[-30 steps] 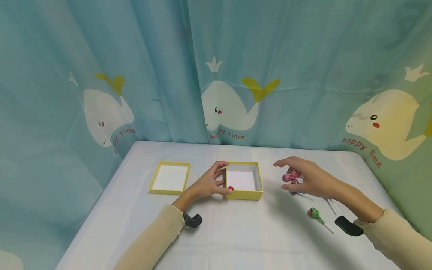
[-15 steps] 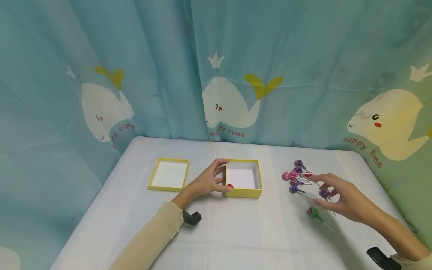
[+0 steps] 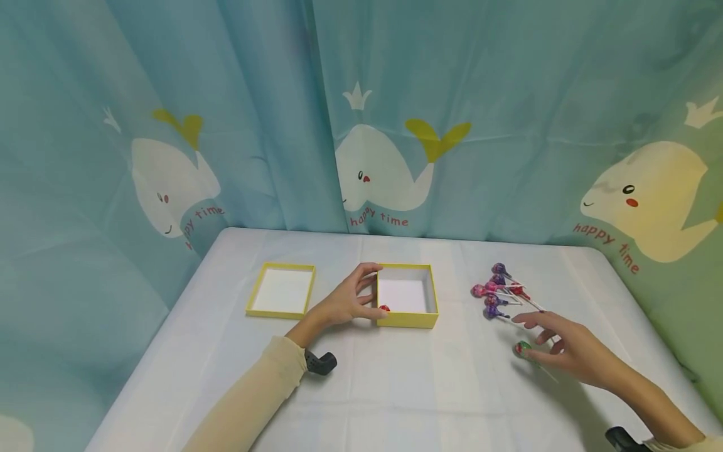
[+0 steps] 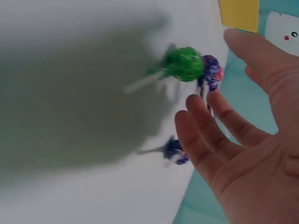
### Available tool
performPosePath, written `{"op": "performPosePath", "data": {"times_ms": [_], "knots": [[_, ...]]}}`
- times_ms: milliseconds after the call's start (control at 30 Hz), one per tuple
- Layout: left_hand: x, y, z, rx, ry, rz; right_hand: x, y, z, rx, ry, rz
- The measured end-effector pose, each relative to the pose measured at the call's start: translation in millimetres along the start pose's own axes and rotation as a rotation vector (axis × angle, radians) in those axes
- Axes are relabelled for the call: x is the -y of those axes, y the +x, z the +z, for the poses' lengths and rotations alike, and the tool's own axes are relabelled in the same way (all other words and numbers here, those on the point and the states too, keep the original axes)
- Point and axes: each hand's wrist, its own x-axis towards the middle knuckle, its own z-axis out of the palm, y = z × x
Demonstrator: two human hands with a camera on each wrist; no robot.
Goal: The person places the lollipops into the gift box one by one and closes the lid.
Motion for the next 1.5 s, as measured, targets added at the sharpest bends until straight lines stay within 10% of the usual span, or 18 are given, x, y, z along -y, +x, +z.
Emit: {"op": "performPosePath", "data": {"times_ms": [1500], "knots": [[0.8, -0.8, 0.9, -0.005, -0.010, -0.010, -7, -10, 13, 0.071, 0.095, 0.104]]}}
